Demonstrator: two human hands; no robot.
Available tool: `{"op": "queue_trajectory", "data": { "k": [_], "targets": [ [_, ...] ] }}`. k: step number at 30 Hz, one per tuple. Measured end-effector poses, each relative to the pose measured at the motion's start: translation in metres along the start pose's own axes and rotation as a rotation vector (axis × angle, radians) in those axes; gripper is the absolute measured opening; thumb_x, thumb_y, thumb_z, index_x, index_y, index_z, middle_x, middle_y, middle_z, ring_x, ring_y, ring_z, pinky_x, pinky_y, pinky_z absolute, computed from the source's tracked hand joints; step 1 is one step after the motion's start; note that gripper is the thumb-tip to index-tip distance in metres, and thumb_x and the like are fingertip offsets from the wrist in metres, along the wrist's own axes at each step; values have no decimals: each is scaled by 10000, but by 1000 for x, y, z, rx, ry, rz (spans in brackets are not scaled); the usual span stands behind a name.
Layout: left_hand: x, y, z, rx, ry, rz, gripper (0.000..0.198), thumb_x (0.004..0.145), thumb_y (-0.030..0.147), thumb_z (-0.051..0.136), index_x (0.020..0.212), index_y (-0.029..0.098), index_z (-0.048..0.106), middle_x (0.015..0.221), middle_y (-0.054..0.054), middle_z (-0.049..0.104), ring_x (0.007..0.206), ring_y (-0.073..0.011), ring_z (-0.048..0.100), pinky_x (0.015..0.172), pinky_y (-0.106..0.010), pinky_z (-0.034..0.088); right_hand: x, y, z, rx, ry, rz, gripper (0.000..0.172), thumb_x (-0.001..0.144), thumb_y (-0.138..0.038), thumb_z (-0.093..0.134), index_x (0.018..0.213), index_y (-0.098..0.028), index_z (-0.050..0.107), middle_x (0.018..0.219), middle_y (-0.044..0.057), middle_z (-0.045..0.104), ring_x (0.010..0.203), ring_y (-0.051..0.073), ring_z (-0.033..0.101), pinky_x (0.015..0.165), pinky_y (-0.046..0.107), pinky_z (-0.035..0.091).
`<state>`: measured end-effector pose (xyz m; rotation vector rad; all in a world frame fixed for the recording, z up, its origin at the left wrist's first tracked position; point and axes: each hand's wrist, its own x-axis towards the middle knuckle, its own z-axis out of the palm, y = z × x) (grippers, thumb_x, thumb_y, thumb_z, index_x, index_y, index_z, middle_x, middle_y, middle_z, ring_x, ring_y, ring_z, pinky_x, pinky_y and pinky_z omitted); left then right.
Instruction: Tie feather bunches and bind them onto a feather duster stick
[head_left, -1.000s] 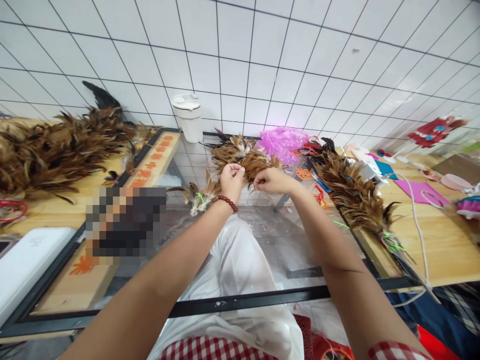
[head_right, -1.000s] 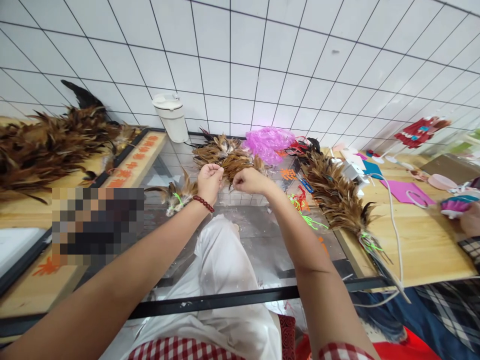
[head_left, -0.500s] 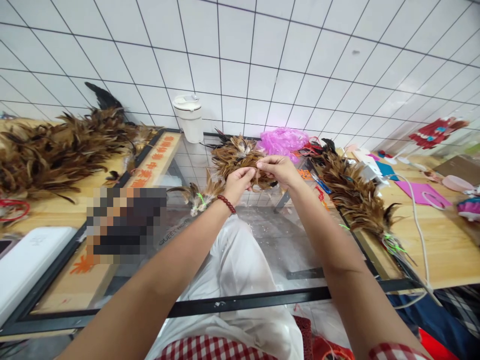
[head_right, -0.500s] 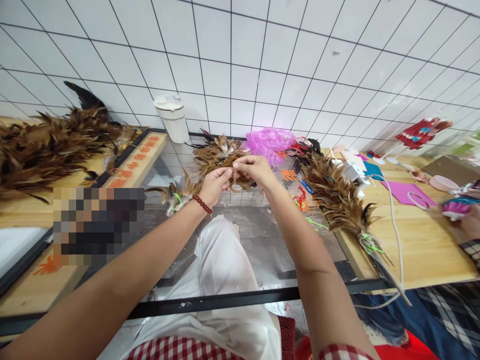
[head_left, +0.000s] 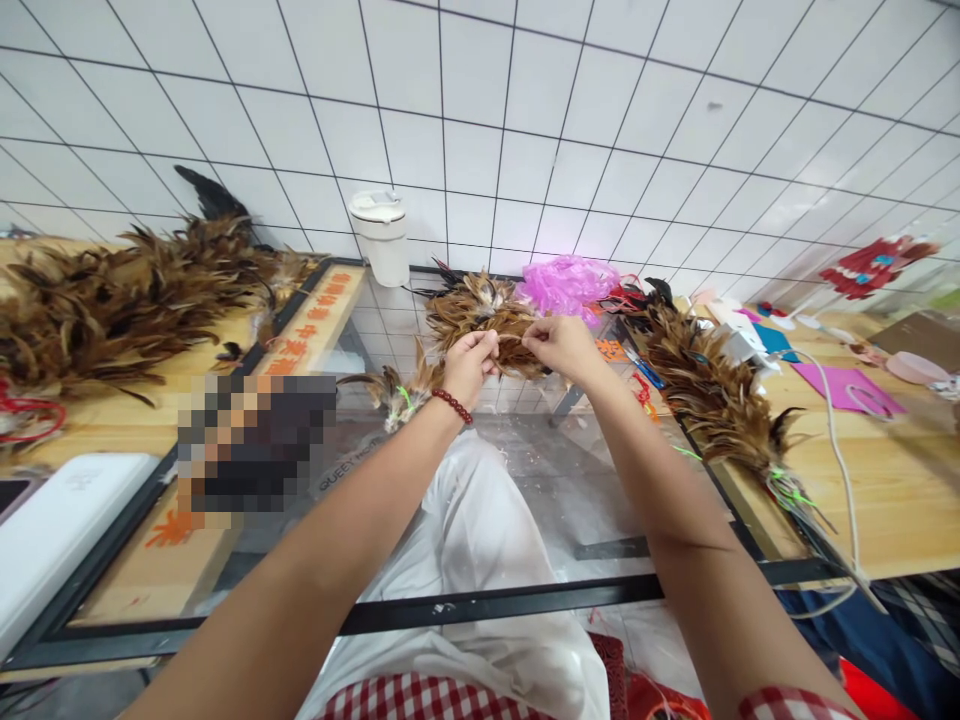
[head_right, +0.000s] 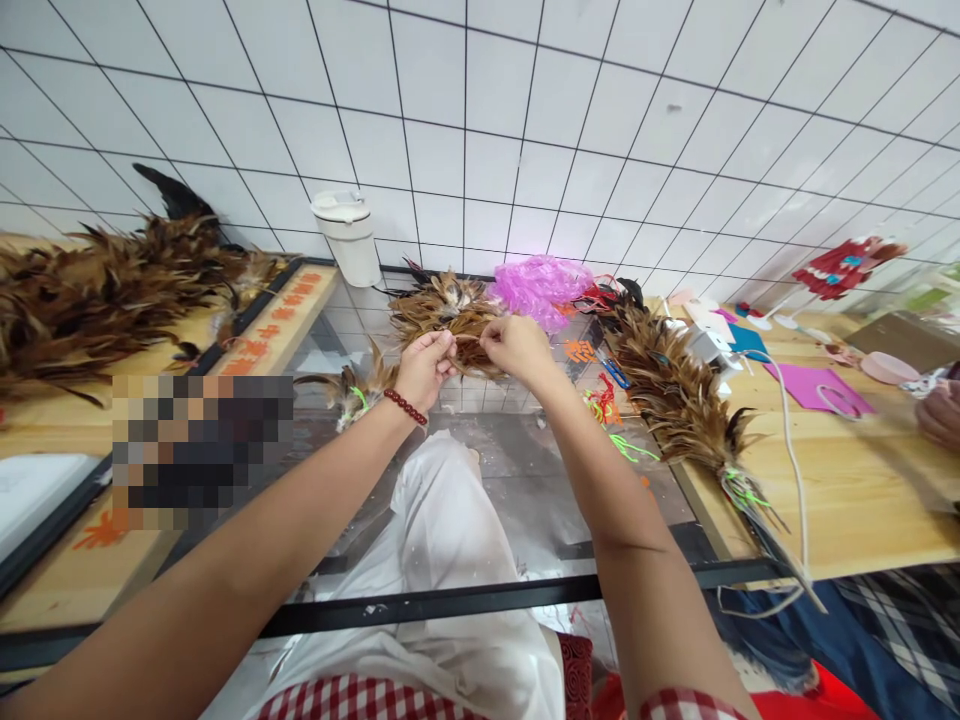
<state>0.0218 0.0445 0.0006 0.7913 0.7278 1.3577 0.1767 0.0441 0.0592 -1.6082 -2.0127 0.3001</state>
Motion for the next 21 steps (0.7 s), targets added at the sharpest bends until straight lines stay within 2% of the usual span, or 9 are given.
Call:
{"op": "queue_trajectory", "data": {
  "k": [2, 5, 8, 11, 14, 17, 19, 21],
  "targets": [
    [0, -1, 0, -21, 3, 4, 253, 629, 263, 781, 789, 152, 619, 622, 57, 528, 417, -10, 341, 437, -180, 358, 2, 1, 2, 192, 15, 99, 148, 730, -247, 607, 727, -140, 708, 635, 41, 656, 577, 138, 557, 573, 253, 407],
    [1, -3, 0, 33, -11, -3, 330, 588, 222, 806, 884, 148, 681, 690, 32, 596, 450, -14, 389, 458, -185, 376, 4, 2, 10, 530, -86, 196, 173, 718, -301, 643, 695, -131, 665, 619, 34, 642, 516, 98, 524, 498, 213, 386],
    [2, -6, -1, 59, -48, -14, 287, 609, 253, 795, 858, 137, 713, 710, 4, 641, 474, -22, 410, 483, -192, 388, 4, 1, 16, 627, -174, 193, 184, 697, -306, 667, 655, -129, 643, 608, 27, 635, 494, 77, 506, 478, 195, 379],
    [3, -6, -1, 24, -12, -18, 212, 592, 230, 800, 752, 130, 703, 652, 12, 622, 477, -26, 418, 476, -188, 373, 3, 1, 17, 487, -206, 146, 167, 711, -293, 658, 695, -127, 669, 595, 16, 633, 503, 80, 512, 498, 197, 389],
    [3, -4, -1, -28, 30, -29, 175, 605, 204, 789, 699, 130, 661, 618, 32, 585, 453, -20, 400, 466, -185, 376, 0, 4, 16, 137, -282, 56, 158, 664, -224, 698, 802, -147, 713, 630, 3, 653, 559, 99, 542, 546, 208, 393],
    [2, -2, 0, -26, 2, -22, 153, 668, 208, 752, 704, 129, 626, 693, 16, 621, 439, -9, 375, 473, -184, 397, -2, 6, 22, -161, -362, -52, 222, 642, -235, 725, 860, -196, 733, 716, 1, 680, 640, 125, 569, 594, 226, 391],
    [2, -2, 0, -16, -18, -20, 148, 704, 216, 728, 711, 129, 608, 732, 1, 643, 439, -9, 376, 478, -185, 408, -2, 6, 27, -240, -352, -97, 136, 685, -242, 685, 807, -209, 736, 721, 4, 679, 664, 135, 570, 611, 238, 389],
    [2, -2, -1, -28, -18, -21, 143, 726, 220, 711, 725, 132, 597, 734, -1, 649, 437, -12, 381, 482, -188, 417, -1, 7, 26, -185, -313, -108, 89, 720, -221, 639, 703, -190, 720, 664, 9, 660, 628, 127, 552, 601, 239, 386]
  ]
}}
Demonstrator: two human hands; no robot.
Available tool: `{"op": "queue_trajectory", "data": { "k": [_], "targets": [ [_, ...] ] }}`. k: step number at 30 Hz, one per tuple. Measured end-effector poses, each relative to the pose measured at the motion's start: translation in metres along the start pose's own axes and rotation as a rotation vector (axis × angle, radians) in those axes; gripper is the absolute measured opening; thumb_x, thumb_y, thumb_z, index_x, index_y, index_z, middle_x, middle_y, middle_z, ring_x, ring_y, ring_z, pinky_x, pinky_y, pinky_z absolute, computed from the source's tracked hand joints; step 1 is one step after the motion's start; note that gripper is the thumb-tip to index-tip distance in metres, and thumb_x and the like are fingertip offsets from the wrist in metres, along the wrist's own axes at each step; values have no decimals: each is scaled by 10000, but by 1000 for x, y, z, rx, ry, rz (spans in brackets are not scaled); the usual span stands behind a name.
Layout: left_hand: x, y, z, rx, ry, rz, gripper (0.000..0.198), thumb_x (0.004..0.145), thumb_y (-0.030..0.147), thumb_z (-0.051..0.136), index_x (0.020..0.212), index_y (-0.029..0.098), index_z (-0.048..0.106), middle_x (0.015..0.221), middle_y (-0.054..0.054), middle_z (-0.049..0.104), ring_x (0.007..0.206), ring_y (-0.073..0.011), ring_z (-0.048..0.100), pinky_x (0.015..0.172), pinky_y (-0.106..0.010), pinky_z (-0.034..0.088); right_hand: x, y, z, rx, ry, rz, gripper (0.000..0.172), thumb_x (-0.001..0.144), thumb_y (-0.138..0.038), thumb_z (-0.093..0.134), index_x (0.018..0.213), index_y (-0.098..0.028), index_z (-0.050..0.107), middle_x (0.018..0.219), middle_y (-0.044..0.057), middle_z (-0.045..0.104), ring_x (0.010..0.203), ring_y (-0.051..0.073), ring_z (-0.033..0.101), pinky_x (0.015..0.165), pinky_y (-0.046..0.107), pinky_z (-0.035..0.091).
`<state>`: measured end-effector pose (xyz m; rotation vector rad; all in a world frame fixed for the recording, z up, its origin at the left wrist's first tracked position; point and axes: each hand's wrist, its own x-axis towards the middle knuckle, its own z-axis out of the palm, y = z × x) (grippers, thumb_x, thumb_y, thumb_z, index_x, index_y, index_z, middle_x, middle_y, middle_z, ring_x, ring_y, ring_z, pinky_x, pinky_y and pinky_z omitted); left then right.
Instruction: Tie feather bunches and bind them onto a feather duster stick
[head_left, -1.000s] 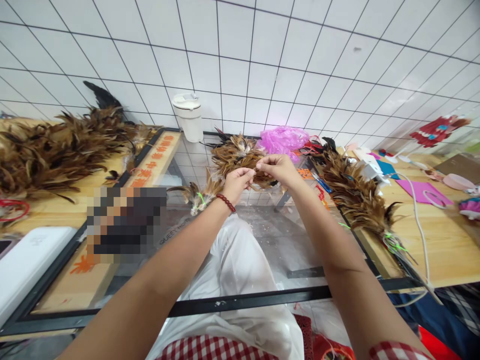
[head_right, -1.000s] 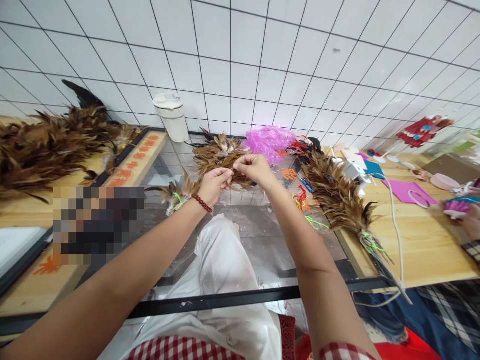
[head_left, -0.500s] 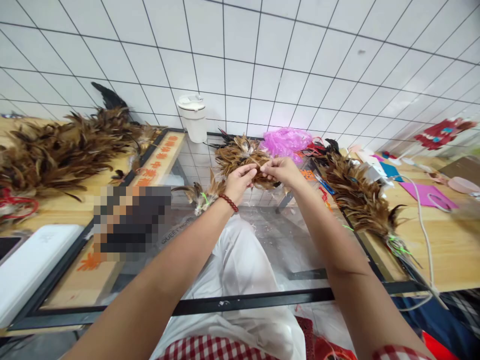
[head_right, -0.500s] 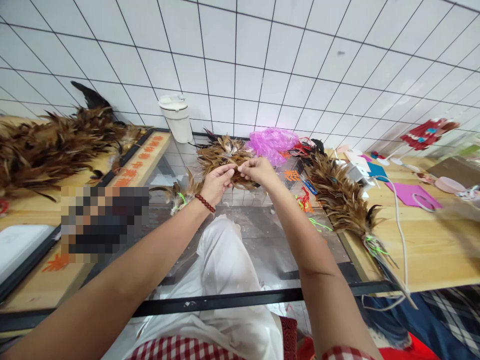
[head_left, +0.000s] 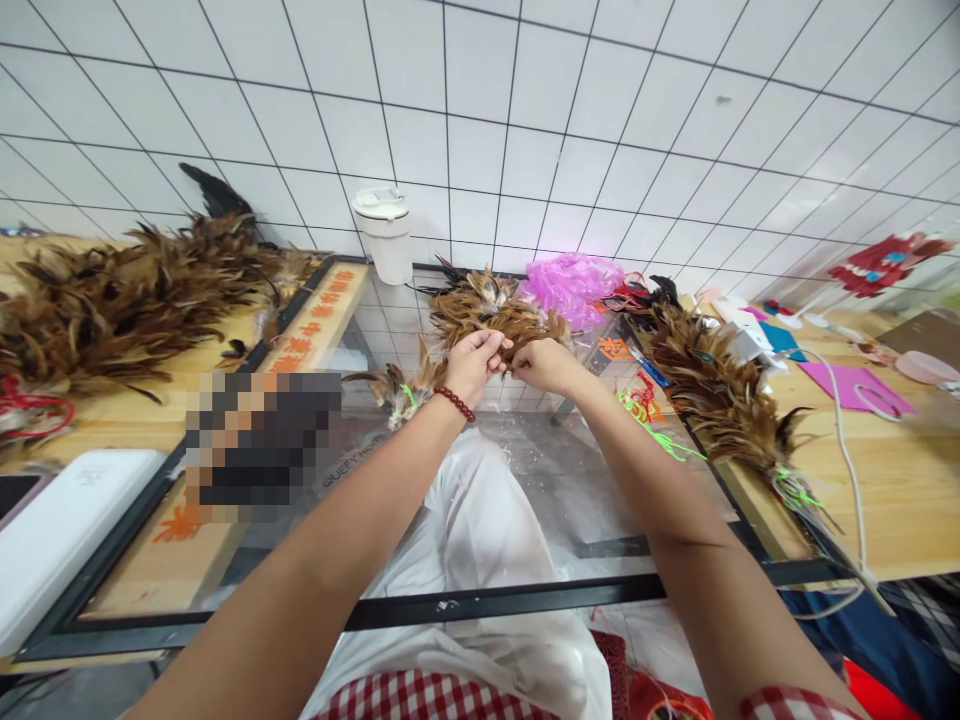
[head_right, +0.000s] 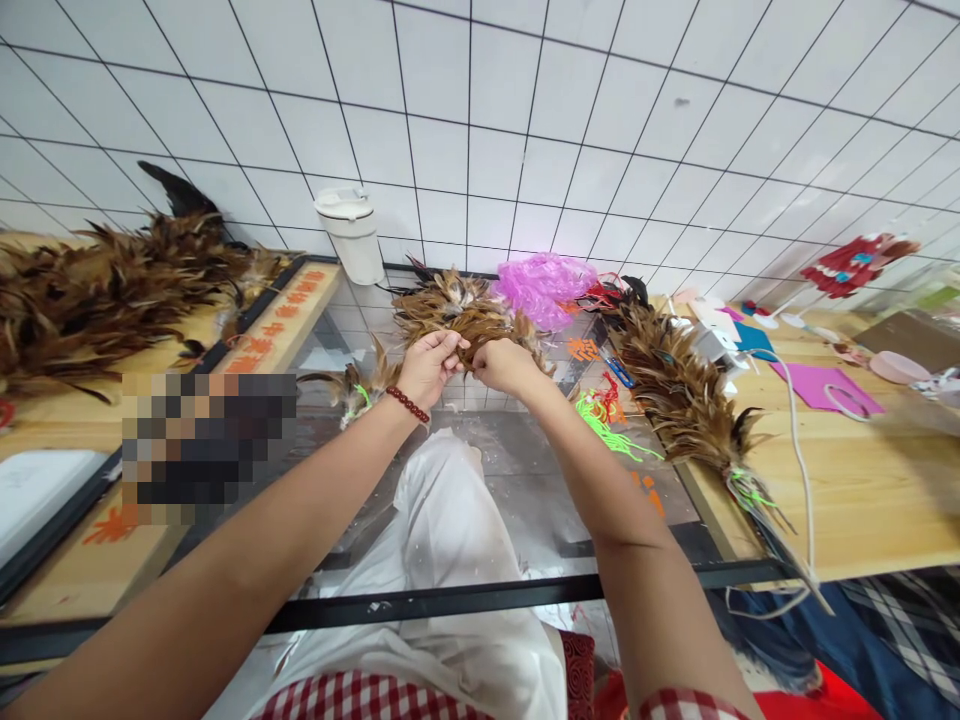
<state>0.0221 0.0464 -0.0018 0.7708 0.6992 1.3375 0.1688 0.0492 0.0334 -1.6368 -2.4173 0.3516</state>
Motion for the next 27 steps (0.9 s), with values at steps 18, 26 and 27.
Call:
{"op": "queue_trajectory", "data": {
  "k": [18, 26, 27],
  "targets": [
    [0, -3, -5, 98, -100, -127, 208, 700, 270, 752, 762, 96, 656, 660, -41, 656, 565, -100, 616, 535, -213, 499, 2, 1, -9, 875, 247, 74, 337, 637, -456, 701, 580, -145, 585, 533, -29, 529, 478, 66, 409, 483, 219, 324],
    [-2, -3, -1, 121, -132, -169, 194, 671, 222, 778, 711, 85, 647, 592, -26, 623, 522, -88, 589, 520, -208, 496, 2, 4, -9, 831, 208, 58, 362, 646, -493, 701, 694, -137, 657, 616, 4, 602, 538, 91, 485, 513, 223, 373],
    [-2, -3, -1, 107, -117, -162, 197, 670, 228, 779, 708, 89, 643, 579, -19, 615, 514, -85, 583, 519, -206, 496, 1, 4, -10, 822, 180, 57, 370, 646, -495, 706, 729, -136, 670, 641, 12, 621, 553, 95, 502, 523, 223, 386]
  ]
}}
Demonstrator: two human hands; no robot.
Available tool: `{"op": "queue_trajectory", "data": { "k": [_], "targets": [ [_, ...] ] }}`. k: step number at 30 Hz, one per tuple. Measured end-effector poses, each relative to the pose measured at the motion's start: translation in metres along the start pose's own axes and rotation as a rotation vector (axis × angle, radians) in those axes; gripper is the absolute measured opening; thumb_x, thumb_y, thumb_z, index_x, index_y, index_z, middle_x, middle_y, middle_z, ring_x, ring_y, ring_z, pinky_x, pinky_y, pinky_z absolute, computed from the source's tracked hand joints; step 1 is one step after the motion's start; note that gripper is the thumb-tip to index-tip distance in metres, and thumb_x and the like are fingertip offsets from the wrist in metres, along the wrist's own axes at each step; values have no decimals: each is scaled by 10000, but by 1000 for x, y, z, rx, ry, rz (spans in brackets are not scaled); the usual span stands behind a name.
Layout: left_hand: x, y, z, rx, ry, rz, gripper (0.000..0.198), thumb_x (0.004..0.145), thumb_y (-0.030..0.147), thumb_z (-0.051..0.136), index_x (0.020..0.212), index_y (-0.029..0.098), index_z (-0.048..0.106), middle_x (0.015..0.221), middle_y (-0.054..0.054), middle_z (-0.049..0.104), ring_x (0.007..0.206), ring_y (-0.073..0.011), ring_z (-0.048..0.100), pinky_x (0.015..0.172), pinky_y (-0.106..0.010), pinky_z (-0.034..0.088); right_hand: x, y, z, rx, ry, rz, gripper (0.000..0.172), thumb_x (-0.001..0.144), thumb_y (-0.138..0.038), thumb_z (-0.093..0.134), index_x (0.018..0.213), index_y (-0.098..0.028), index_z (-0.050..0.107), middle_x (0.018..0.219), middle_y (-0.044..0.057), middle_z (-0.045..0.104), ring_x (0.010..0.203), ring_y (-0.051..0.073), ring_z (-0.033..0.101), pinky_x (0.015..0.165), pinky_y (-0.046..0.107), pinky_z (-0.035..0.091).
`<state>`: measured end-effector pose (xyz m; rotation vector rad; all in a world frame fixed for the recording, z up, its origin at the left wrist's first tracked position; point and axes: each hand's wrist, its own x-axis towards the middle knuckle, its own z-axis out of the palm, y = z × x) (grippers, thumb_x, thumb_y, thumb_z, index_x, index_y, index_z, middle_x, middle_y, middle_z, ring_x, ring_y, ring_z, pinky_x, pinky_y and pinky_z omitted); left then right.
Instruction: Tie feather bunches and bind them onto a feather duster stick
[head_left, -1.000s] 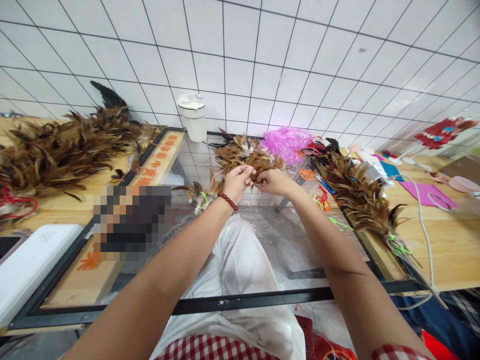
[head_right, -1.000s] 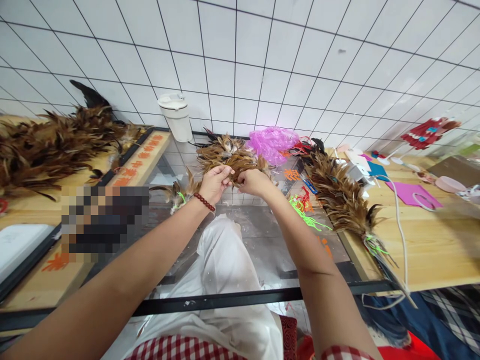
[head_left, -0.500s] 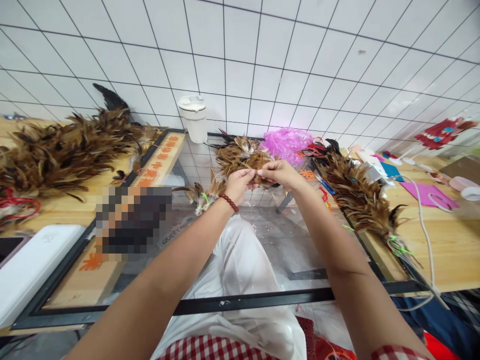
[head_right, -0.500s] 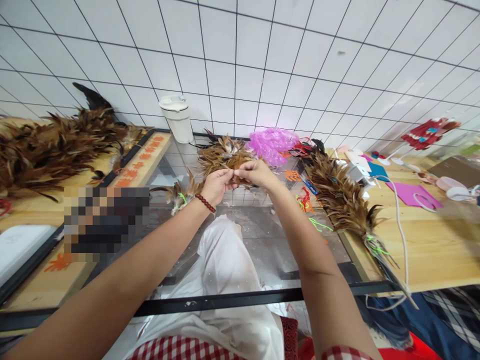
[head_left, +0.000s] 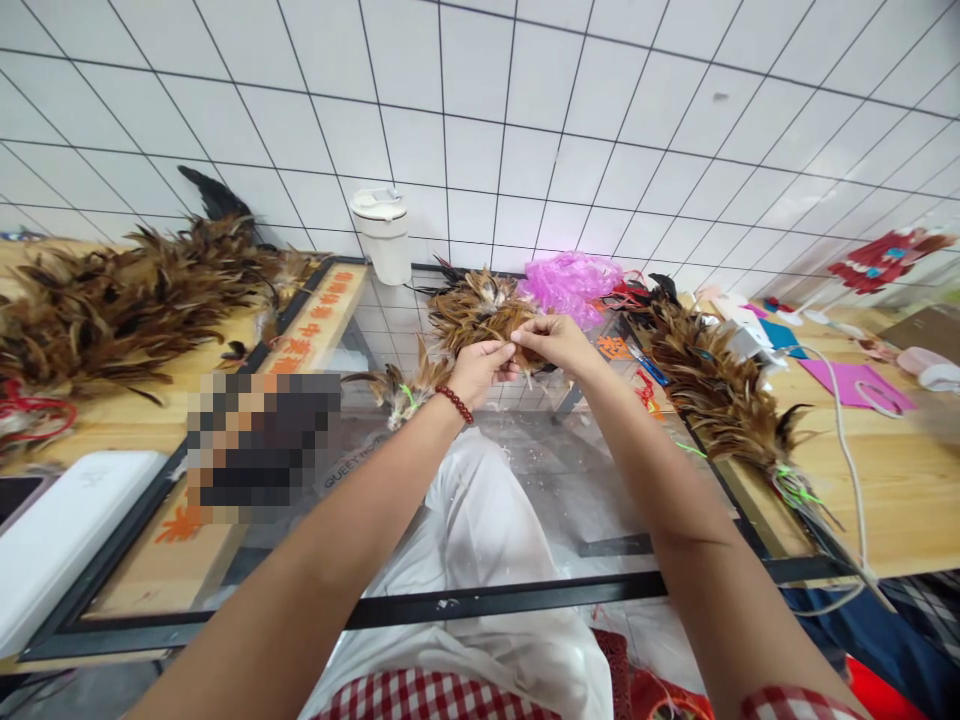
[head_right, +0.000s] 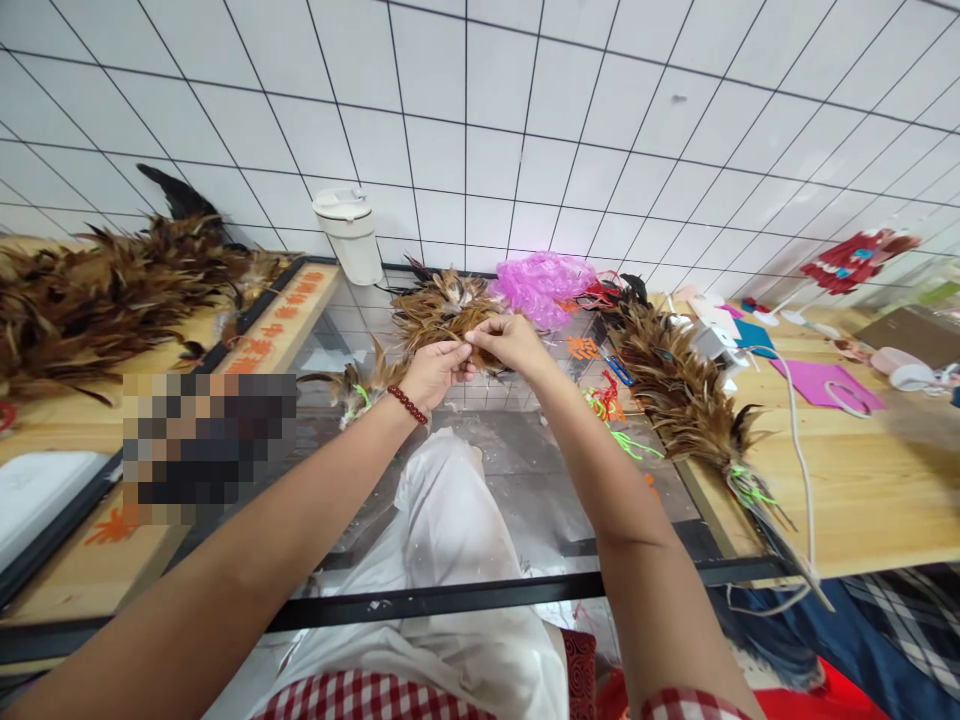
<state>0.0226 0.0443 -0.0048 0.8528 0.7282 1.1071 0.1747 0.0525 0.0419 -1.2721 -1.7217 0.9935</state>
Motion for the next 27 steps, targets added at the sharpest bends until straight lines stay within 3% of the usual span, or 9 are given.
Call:
{"op": "queue_trajectory", "data": {
  "k": [4, 8, 11, 16, 20, 24, 27],
  "targets": [
    [2, -1, -1, -48, 53, 41, 220, 667, 261, 782, 739, 102, 647, 596, -7, 617, 509, -70, 568, 525, -198, 495, -4, -4, -7, -166, -166, 63, 360, 592, -454, 768, 740, -133, 697, 627, 5, 628, 535, 80, 486, 500, 208, 363],
    [2, 0, -1, -73, 93, 60, 197, 694, 241, 759, 765, 95, 648, 652, -26, 645, 526, -75, 587, 524, -200, 493, -5, -9, -14, -200, -205, 110, 271, 617, -388, 751, 607, -132, 664, 483, -26, 535, 448, 56, 407, 436, 201, 300],
    [1, 1, -1, -96, 113, 49, 161, 732, 215, 724, 798, 87, 652, 695, -51, 673, 538, -80, 607, 524, -197, 492, -5, -11, -16, -5, -155, 109, 263, 626, -384, 749, 612, -144, 644, 486, -23, 540, 430, 56, 412, 415, 197, 300],
    [-1, 3, -2, -35, 22, -5, 177, 744, 235, 720, 810, 84, 655, 754, -91, 705, 569, -102, 635, 523, -202, 491, -3, -9, -1, 241, 51, 53, 313, 610, -437, 763, 684, -154, 650, 498, -31, 545, 437, 59, 420, 410, 187, 323],
    [-2, 3, -1, -1, -26, -7, 209, 733, 263, 736, 807, 82, 662, 776, -104, 710, 572, -100, 629, 520, -203, 481, -1, -4, 13, 220, 77, 38, 341, 592, -450, 768, 707, -150, 652, 568, -8, 603, 519, 91, 511, 475, 202, 414],
    [0, 1, -2, -1, -47, -7, 196, 706, 250, 754, 772, 85, 670, 732, -81, 697, 582, -99, 622, 557, -216, 489, -1, -2, 12, 161, 38, 26, 348, 646, -475, 715, 745, -150, 636, 592, -8, 577, 545, 101, 509, 505, 220, 424],
    [1, 0, -2, -70, -30, 22, 196, 667, 237, 778, 737, 93, 663, 698, -52, 676, 620, -102, 624, 615, -231, 505, -3, -2, 5, -20, -48, -83, 492, 580, -414, 776, 972, -150, 637, 771, 9, 602, 627, 115, 527, 569, 244, 448]
  ]
}}
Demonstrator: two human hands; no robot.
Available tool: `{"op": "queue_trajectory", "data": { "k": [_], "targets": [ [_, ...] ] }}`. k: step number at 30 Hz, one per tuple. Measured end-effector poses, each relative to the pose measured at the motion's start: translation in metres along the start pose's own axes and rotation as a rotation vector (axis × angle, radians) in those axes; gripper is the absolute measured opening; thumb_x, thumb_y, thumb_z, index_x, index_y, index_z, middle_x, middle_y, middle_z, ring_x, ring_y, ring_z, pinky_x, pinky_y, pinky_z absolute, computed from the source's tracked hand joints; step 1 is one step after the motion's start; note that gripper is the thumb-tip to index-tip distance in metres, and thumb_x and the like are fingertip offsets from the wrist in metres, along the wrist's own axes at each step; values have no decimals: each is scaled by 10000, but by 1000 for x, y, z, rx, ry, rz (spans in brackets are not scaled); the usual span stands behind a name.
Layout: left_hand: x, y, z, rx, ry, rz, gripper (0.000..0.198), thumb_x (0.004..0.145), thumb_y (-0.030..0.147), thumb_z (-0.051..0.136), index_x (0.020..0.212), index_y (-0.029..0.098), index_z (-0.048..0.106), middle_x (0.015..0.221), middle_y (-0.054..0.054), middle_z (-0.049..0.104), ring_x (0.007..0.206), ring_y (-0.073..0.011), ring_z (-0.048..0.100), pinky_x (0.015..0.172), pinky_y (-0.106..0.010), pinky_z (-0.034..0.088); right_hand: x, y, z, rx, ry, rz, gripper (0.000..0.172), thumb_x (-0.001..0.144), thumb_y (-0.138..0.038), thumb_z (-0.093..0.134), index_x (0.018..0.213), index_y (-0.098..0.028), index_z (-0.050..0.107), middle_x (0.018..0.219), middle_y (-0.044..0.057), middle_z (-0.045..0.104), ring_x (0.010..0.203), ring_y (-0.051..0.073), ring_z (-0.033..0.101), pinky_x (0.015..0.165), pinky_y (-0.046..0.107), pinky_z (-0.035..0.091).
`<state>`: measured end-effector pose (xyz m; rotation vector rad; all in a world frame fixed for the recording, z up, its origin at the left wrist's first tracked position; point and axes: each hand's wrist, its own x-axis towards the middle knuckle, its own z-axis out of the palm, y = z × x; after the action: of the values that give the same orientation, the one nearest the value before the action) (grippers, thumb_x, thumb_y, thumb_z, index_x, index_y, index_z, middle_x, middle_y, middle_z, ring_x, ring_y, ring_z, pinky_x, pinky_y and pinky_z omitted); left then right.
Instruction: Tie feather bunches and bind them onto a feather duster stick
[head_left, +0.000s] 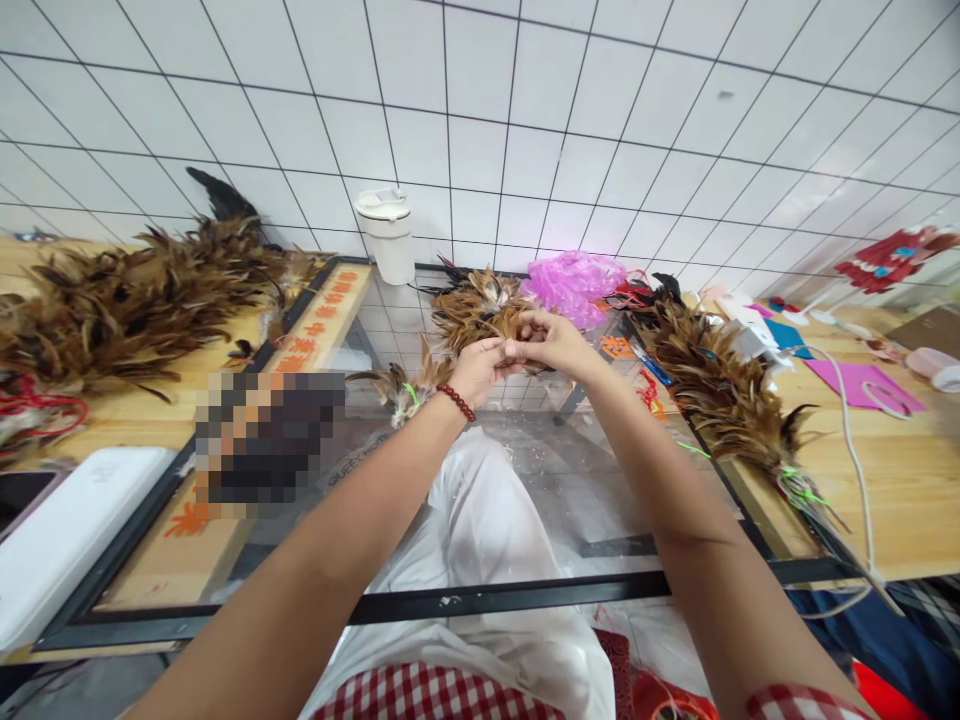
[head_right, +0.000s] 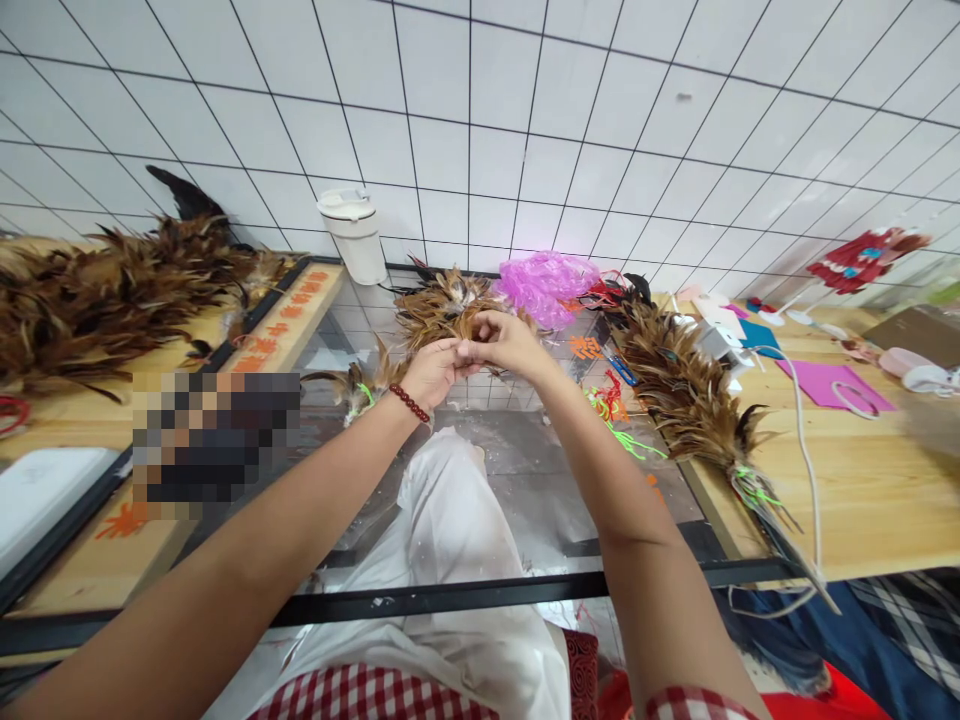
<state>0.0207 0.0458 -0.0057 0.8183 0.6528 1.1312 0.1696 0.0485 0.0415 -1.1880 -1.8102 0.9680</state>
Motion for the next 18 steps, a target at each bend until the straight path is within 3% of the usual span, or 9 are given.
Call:
{"op": "queue_trajectory", "data": {
  "k": [3, 6, 8, 11, 14, 18],
  "targets": [
    [0, 0, 0, -31, -4, 5, 228, 647, 255, 791, 745, 92, 665, 727, -50, 675, 643, -98, 616, 642, -237, 507, -1, 0, -3, -319, -23, -183, 721, 530, -266, 809, 1199, -147, 569, 980, 66, 598, 824, 180, 559, 721, 302, 472],
    [-1, 0, 1, -19, -12, -3, 243, 641, 270, 797, 740, 97, 657, 721, -39, 669, 638, -92, 606, 689, -261, 520, 0, 2, 0, -519, 68, -276, 638, 650, -215, 711, 1258, -129, 539, 1073, 116, 587, 972, 230, 545, 852, 354, 439],
    [0, 0, 0, -25, 4, 3, 236, 653, 267, 792, 736, 101, 647, 719, -39, 672, 635, -93, 609, 699, -272, 526, 1, 3, 1, -560, 78, -273, 639, 664, -221, 697, 1275, -130, 532, 1082, 120, 595, 984, 239, 545, 859, 359, 431],
    [1, -1, -1, -25, 45, 6, 207, 700, 260, 762, 757, 104, 638, 749, -61, 692, 647, -105, 635, 659, -255, 523, 1, 1, -9, -558, 72, -211, 603, 640, -259, 732, 1216, -149, 592, 1019, 89, 637, 907, 228, 569, 801, 338, 438],
    [2, 0, -2, -14, 86, 4, 171, 738, 243, 729, 787, 105, 641, 719, -56, 689, 613, -97, 636, 596, -218, 504, -3, -6, -30, -589, 150, -65, 355, 698, -302, 695, 1026, -164, 698, 842, 46, 675, 742, 180, 582, 703, 297, 426],
    [2, 1, -1, -33, 113, -2, 128, 742, 188, 720, 794, 96, 646, 652, -27, 662, 547, -74, 605, 551, -192, 479, -11, -17, -57, -932, 111, 199, 107, 699, -258, 667, 746, -183, 727, 714, 44, 679, 709, 171, 595, 642, 264, 392]
  ]
}}
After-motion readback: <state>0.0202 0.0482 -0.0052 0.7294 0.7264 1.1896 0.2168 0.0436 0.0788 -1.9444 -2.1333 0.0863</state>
